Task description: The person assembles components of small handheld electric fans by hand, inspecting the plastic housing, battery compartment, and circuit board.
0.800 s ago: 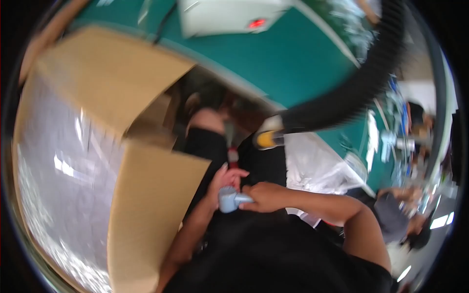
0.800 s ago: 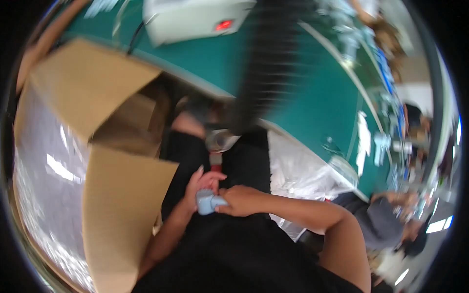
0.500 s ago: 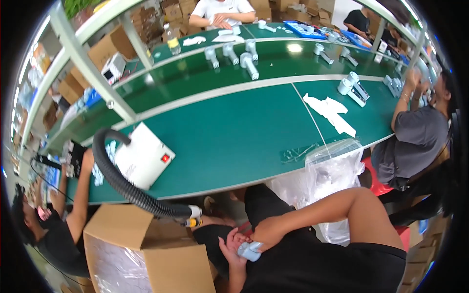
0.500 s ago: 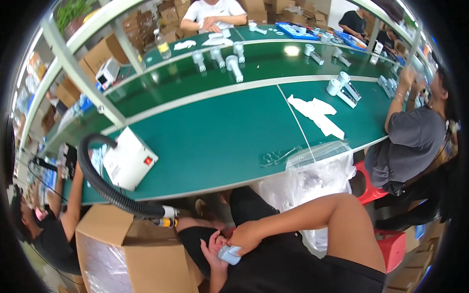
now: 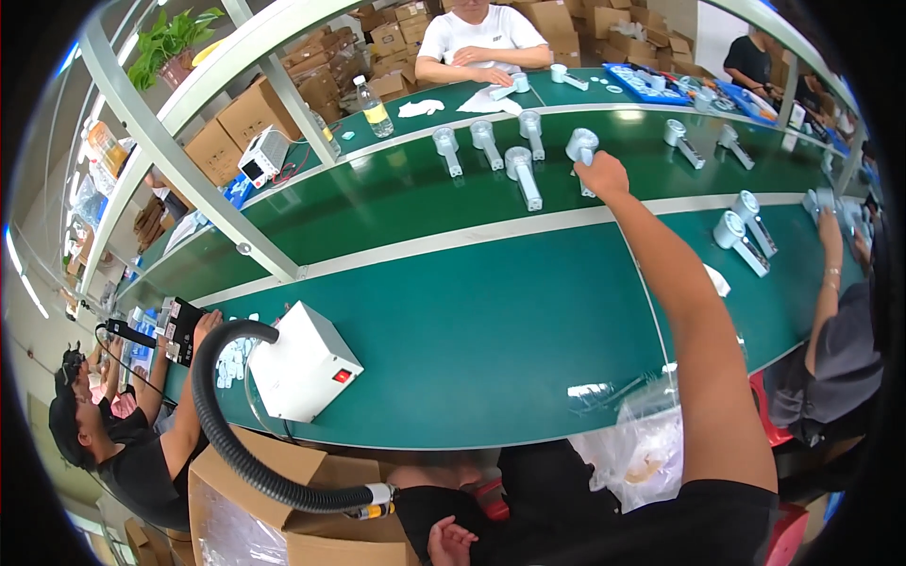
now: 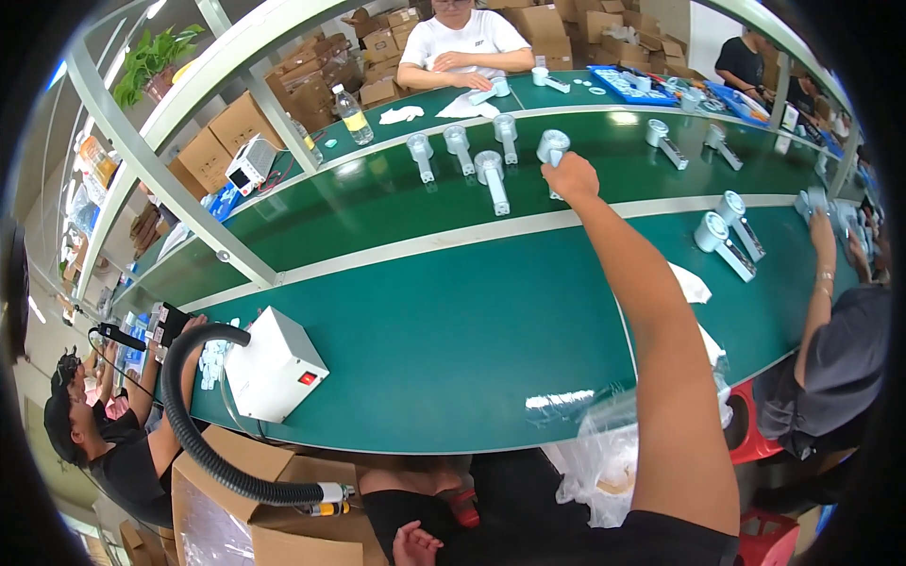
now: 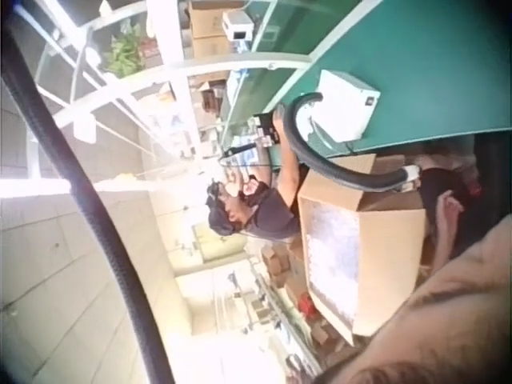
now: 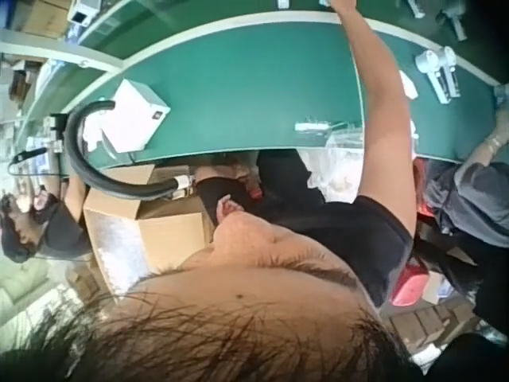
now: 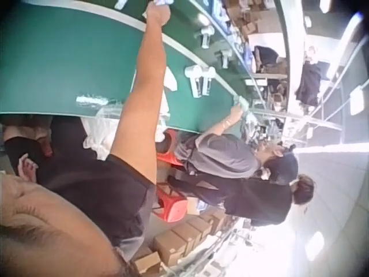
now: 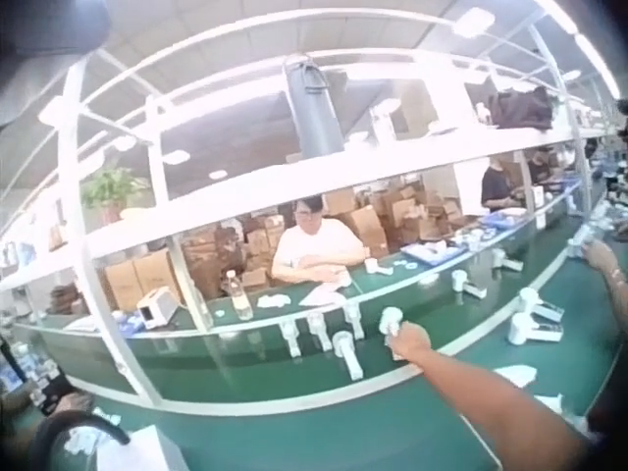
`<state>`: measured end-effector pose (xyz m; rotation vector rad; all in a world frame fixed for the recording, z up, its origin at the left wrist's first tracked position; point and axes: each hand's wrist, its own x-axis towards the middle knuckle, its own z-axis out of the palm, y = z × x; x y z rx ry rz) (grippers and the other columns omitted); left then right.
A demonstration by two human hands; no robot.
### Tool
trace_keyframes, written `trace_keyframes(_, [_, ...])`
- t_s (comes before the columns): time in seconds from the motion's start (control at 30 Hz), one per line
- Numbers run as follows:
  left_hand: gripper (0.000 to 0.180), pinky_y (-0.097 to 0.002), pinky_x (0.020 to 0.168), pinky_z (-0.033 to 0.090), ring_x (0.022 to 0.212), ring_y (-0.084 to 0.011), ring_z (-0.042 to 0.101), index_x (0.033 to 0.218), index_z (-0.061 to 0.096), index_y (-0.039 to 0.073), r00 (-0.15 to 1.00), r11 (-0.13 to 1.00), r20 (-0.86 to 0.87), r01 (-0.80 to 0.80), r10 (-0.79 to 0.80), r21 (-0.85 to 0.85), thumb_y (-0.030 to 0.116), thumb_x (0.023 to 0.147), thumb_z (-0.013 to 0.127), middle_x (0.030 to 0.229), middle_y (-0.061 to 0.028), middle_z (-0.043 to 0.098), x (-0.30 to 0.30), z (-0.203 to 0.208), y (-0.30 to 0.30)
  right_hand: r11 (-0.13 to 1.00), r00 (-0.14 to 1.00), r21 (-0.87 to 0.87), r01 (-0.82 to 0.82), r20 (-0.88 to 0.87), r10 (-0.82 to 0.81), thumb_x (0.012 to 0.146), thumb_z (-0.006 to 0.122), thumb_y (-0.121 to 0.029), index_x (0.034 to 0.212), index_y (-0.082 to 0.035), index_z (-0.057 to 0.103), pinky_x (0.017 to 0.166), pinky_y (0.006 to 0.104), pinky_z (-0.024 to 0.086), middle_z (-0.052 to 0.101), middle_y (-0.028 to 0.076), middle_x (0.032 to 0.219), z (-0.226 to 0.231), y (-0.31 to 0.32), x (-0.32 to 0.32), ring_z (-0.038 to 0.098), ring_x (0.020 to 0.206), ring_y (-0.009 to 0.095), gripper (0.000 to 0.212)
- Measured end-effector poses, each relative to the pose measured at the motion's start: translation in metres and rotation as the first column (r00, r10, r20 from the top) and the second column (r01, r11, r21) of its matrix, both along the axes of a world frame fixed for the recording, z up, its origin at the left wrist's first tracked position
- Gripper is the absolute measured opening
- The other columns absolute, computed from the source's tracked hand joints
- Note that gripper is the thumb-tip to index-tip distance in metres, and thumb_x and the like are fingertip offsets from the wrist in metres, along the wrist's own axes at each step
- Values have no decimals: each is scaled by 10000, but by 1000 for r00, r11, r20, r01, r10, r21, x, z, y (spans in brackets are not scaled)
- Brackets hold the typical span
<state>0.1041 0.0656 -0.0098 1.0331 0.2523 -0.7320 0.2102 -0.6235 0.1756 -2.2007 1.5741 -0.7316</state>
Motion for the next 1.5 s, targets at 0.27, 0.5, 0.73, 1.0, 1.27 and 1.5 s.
trace_keyframes(0.27, [456,-311,667,496,711,-146,557,1259,531,43,986,997,-160,-29,39,67,414,1005,454,793,-52,571,3,-5,4,658,980,-727,-195,-114,164,763,719,-365,1101,-23,596,774,446,527,618,143,1013,21,3,75,614,966,312,496])
trace_keyframes(0.5, [485,-293,635,513,734,-162,598,1329,451,63,962,957,-29,274,-273,91,428,1010,448,864,-75,577,13,-4,-8,899,916,-181,-399,-106,386,832,631,-535,1094,-18,631,876,450,522,647,186,1104,-36,45,265,637,1018,353,580])
trace_keyframes(0.73, [436,-359,744,521,775,-206,610,1293,474,76,941,922,47,316,-334,226,412,1016,446,907,-85,603,5,17,-1,762,775,369,-532,574,264,837,636,-336,965,-35,643,702,361,494,667,102,860,-26,42,285,631,781,200,328])
trace_keyframes(1.0, [282,-249,799,450,870,-99,551,1246,530,37,673,832,515,527,-532,172,171,998,529,919,-27,565,-4,110,-22,499,231,-3,-867,883,408,913,633,-298,1121,21,566,727,273,511,674,114,915,64,180,48,638,782,159,386])
trace_keyframes(1.27, [315,-338,839,458,941,-215,595,1267,553,-2,553,941,767,271,-325,204,80,964,528,1010,-114,623,-22,237,111,218,428,438,-872,466,775,770,694,-141,1135,3,557,591,301,541,648,88,813,37,388,-153,658,655,169,416])
trace_keyframes(1.5, [210,-403,849,468,926,-321,590,954,655,55,180,368,629,-677,-757,637,59,749,700,957,-123,622,83,315,231,93,362,504,-859,469,805,723,687,-176,911,-17,630,607,303,507,650,62,716,-83,482,-58,618,587,142,253])
